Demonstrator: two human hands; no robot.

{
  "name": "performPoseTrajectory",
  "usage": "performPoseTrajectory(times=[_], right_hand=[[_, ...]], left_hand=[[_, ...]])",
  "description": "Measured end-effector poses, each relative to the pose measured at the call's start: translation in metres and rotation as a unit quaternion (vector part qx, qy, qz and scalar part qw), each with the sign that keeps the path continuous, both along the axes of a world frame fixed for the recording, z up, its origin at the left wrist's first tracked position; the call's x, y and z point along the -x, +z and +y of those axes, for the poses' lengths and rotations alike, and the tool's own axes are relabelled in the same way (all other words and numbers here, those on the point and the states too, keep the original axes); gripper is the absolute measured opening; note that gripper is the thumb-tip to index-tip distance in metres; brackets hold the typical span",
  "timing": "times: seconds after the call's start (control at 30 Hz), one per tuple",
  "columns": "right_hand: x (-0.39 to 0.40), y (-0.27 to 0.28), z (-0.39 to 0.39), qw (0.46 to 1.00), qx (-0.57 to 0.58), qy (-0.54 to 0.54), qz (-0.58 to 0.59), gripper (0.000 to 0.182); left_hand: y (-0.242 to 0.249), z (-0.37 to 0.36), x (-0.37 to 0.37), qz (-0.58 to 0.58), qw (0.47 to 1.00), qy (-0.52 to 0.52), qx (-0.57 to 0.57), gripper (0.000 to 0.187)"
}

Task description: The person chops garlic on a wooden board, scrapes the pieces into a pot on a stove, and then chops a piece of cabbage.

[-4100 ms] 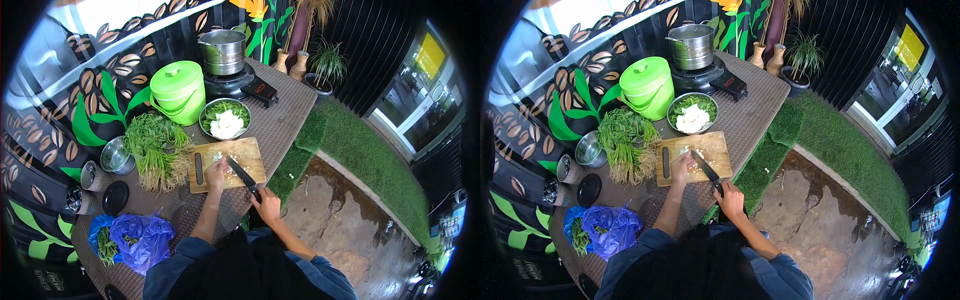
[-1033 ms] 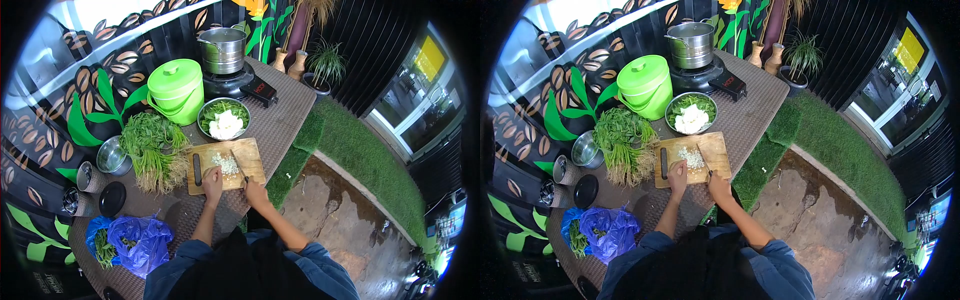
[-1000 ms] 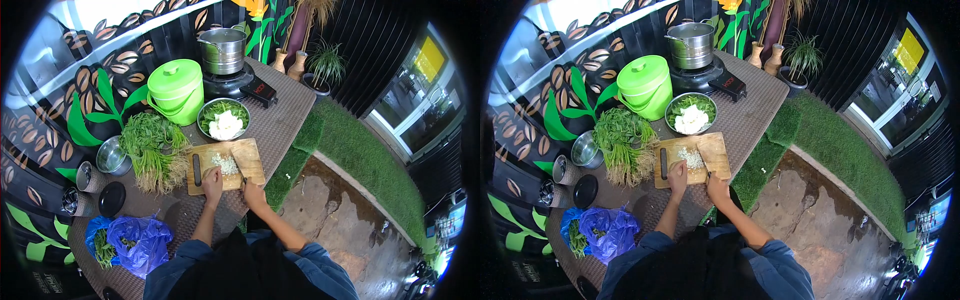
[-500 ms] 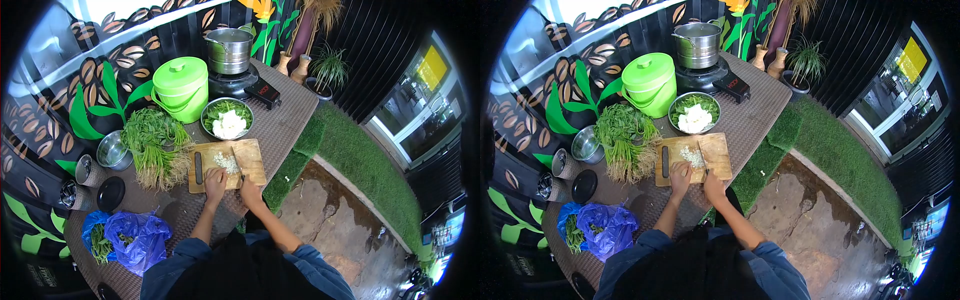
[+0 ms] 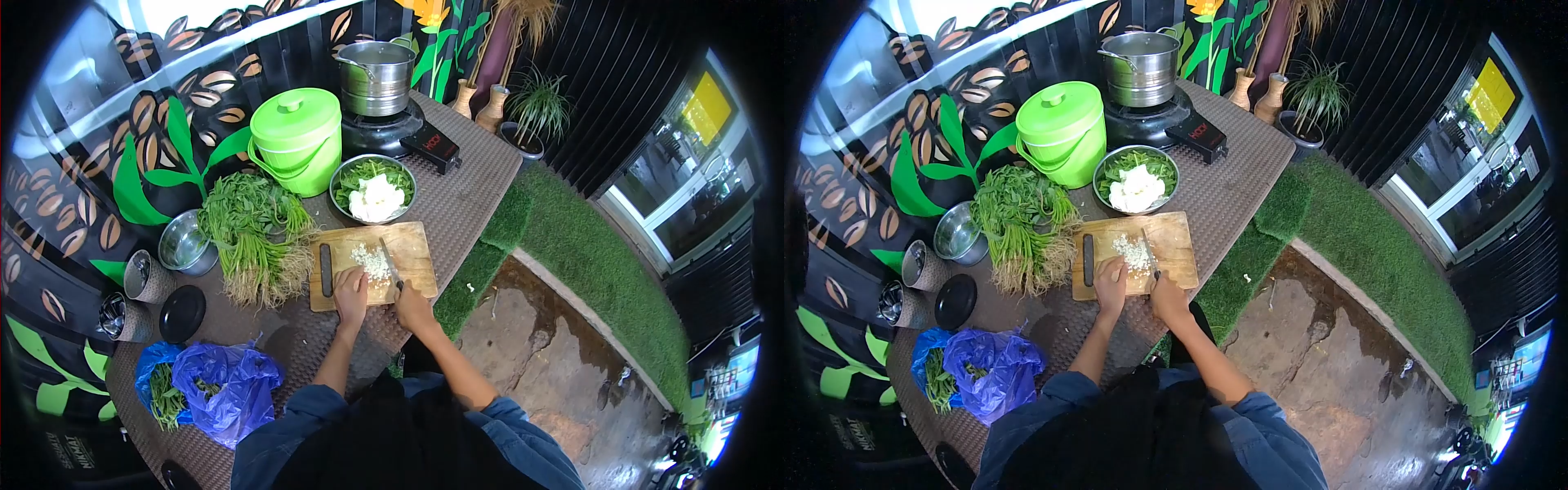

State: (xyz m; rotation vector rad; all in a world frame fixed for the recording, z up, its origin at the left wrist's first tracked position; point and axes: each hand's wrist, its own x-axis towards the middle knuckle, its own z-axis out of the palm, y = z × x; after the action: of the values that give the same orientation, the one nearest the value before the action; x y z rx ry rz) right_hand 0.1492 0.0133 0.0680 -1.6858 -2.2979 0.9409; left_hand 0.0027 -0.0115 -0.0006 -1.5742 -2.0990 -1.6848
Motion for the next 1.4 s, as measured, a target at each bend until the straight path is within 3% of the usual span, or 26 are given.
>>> performPoseTrajectory(times=[0.07, 0.17, 0.27, 0.4, 0.5, 0.77, 0.87, 1.17, 1.23, 1.4], right_hand=[[0.001, -0.011, -0.015, 1.000, 0.005, -0.012, -0.008, 0.033], [0.009, -0.033, -0.023, 0.997, -0.021, -0.039, -0.061, 0.031], [0.015, -0.034, -0.002, 0.998, -0.062, -0.026, -0.019, 0.030], [0.010, -0.016, 0.004, 1.000, -0.011, 0.014, -0.025, 0.031], [0.015, -0.028, -0.017, 0.998, -0.040, -0.042, -0.022, 0.031], [0.014, -0.007, 0.010, 1.000, 0.004, 0.002, -0.008, 0.033], [0.014, -0.032, -0.015, 0.997, -0.049, -0.025, -0.047, 0.035], [0.012, -0.025, -0.002, 0.999, -0.034, 0.020, 0.000, 0.034], [0.019, -0.032, -0.019, 0.998, -0.014, -0.043, -0.037, 0.029], [0.027, -0.027, -0.006, 0.998, 0.016, -0.054, -0.018, 0.029]], left_hand=[[0.002, 0.001, -0.002, 0.007, 0.999, 0.048, 0.016, 0.015], [0.002, 0.002, -0.002, 0.026, 0.999, 0.024, 0.014, 0.014], [-0.004, 0.002, -0.001, 0.014, 0.999, 0.033, 0.020, 0.014], [0.004, 0.000, -0.004, -0.034, 0.997, 0.049, 0.040, 0.014], [0.000, 0.002, -0.001, 0.001, 0.999, 0.033, 0.012, 0.015], [-0.004, 0.000, 0.001, 0.038, 0.997, 0.024, 0.059, 0.015], [-0.004, 0.002, 0.000, 0.049, 0.998, 0.023, 0.039, 0.016], [0.004, -0.002, -0.002, -0.024, 1.000, 0.018, 0.007, 0.011], [0.002, -0.001, 0.001, -0.024, 1.000, 0.015, 0.008, 0.011], [0.002, -0.004, -0.001, -0.044, 0.999, 0.022, 0.006, 0.010]])
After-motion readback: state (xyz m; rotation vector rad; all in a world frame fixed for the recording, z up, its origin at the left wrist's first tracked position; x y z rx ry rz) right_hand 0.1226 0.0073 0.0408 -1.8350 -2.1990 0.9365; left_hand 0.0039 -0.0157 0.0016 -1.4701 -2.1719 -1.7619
